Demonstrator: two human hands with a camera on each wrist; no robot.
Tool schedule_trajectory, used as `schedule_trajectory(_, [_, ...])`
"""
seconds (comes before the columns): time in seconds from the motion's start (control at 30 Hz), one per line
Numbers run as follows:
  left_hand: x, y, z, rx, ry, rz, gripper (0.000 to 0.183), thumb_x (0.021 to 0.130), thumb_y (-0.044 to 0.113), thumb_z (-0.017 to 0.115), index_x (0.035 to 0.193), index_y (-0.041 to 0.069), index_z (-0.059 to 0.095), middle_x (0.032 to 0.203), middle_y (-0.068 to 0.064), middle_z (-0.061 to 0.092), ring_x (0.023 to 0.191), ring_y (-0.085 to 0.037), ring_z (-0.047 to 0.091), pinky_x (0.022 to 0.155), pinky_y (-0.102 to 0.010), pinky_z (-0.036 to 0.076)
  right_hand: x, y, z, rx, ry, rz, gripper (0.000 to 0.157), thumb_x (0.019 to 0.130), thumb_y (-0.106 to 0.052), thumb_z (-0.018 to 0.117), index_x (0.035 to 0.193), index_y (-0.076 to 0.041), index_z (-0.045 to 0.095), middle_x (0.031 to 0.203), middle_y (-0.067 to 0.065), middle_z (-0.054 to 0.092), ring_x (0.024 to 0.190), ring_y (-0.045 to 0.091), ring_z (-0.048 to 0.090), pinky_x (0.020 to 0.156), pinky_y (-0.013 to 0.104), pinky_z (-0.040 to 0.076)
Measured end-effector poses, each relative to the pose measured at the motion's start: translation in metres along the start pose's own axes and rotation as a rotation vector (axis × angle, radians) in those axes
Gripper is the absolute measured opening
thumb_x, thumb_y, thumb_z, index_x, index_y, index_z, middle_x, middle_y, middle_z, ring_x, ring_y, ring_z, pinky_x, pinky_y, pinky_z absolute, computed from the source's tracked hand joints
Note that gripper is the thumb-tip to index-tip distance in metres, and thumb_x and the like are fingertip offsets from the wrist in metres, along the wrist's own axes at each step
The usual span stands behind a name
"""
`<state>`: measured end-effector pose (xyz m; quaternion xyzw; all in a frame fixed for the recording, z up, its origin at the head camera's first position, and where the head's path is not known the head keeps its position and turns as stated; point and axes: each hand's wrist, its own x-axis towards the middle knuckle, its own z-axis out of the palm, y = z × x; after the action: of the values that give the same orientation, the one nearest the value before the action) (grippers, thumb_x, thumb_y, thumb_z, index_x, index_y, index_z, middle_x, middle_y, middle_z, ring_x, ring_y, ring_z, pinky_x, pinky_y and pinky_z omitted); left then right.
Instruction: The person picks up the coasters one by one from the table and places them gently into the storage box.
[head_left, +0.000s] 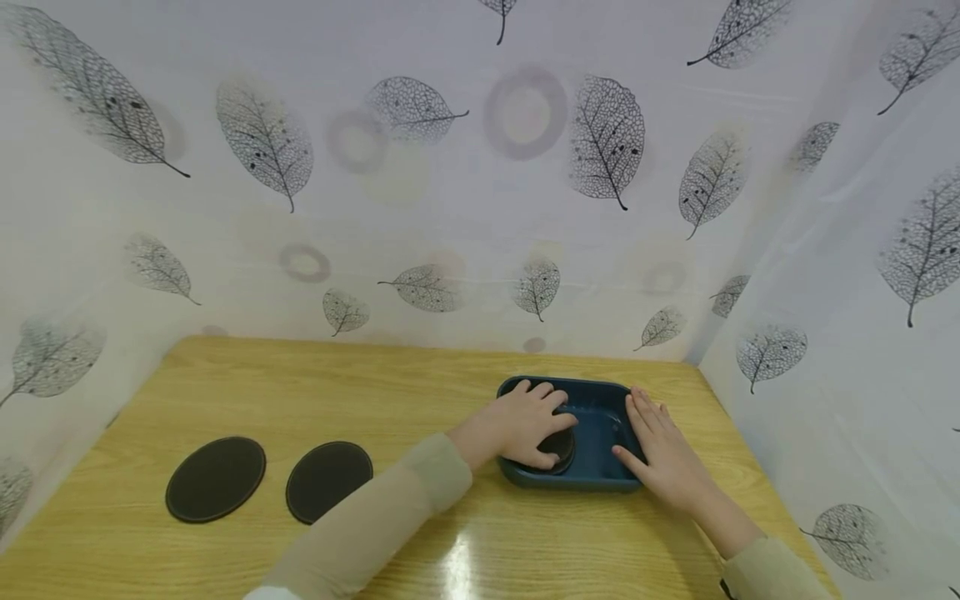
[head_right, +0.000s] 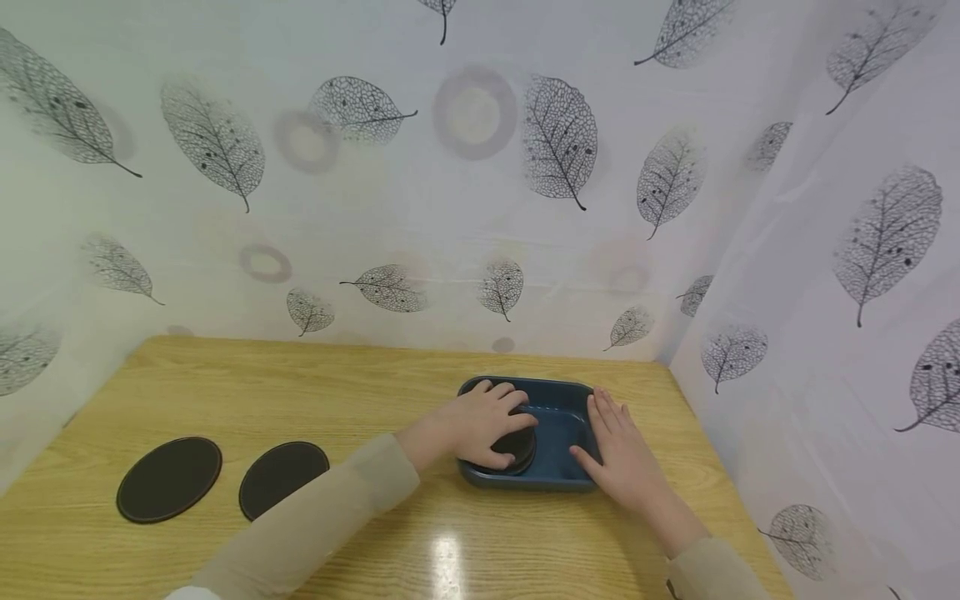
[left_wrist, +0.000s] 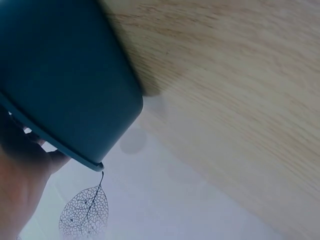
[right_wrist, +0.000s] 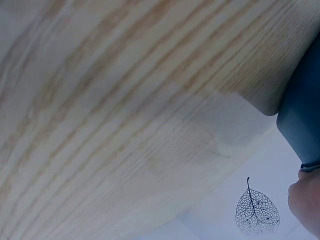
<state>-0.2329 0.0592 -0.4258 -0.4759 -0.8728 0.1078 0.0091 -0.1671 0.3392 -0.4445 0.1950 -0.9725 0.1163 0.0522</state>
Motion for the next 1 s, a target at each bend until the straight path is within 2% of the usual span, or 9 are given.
schedule_trajectory(0.13, [-0.005,-0.001,-0.001,0.006,0.015,-0.004,0.065,0.103,0.066,0.052,0.161,0.038,0.042,0.169,-0.002,0.039,0.153,-0.024,0.041,0.121,-0.046,0.042,0.0,0.001,0.002,0.005,0.005,-0.008,0.085,0.106,-0.041,0.061,0.165,0.008,0.025,0.174,0.028,0.019,0.163,0.045,0.019,0.136,0.045,-0.001])
schedule_trajectory(0.27, [-0.013,-0.002,-0.007,0.021,0.019,0.0,0.063,0.104,0.064,0.052,0.161,0.038,0.043,0.168,-0.002,0.04,0.153,-0.023,0.041,0.122,-0.046,0.042,0.0,0.002,0.004,0.003,0.015,-0.018,0.084,0.106,-0.039,0.062,0.164,0.009,0.025,0.174,0.029,0.02,0.163,0.044,0.018,0.135,0.034,-0.01])
schedule_trajectory(0.37, [-0.02,-0.004,-0.008,0.033,0.027,0.005,0.062,0.104,0.062,0.051,0.16,0.037,0.043,0.167,-0.002,0.041,0.152,-0.023,0.042,0.122,-0.046,0.041,-0.001,0.003,0.006,-0.002,0.018,-0.02,0.084,0.106,-0.039,0.062,0.164,0.01,0.025,0.173,0.03,0.02,0.163,0.044,0.018,0.133,0.031,-0.012])
schedule_trajectory(0.57, [-0.036,-0.009,-0.008,0.055,0.056,0.04,0.061,0.105,0.06,0.051,0.16,0.034,0.045,0.164,-0.004,0.044,0.148,-0.025,0.044,0.121,-0.048,0.042,-0.001,0.002,0.004,-0.013,0.018,-0.018,0.085,0.106,-0.04,0.062,0.164,0.009,0.025,0.174,0.029,0.02,0.163,0.044,0.02,0.135,0.036,-0.007])
schedule_trajectory(0.77, [-0.055,-0.015,-0.005,-0.005,0.104,0.055,0.059,0.105,0.054,0.054,0.158,0.03,0.049,0.162,-0.007,0.046,0.148,-0.027,0.045,0.122,-0.052,0.041,-0.001,0.0,0.002,-0.006,0.014,-0.01,0.085,0.105,-0.04,0.063,0.164,0.009,0.026,0.174,0.029,0.021,0.162,0.045,0.02,0.136,0.042,-0.002])
schedule_trajectory(1.0, [-0.078,-0.019,-0.005,0.002,0.157,0.044,0.059,0.102,0.055,0.056,0.155,0.027,0.052,0.157,-0.008,0.051,0.144,-0.028,0.048,0.117,-0.052,0.045,-0.001,0.001,0.002,-0.01,0.017,-0.012,0.085,0.106,-0.041,0.062,0.164,0.009,0.026,0.173,0.03,0.022,0.162,0.046,0.021,0.136,0.038,-0.005])
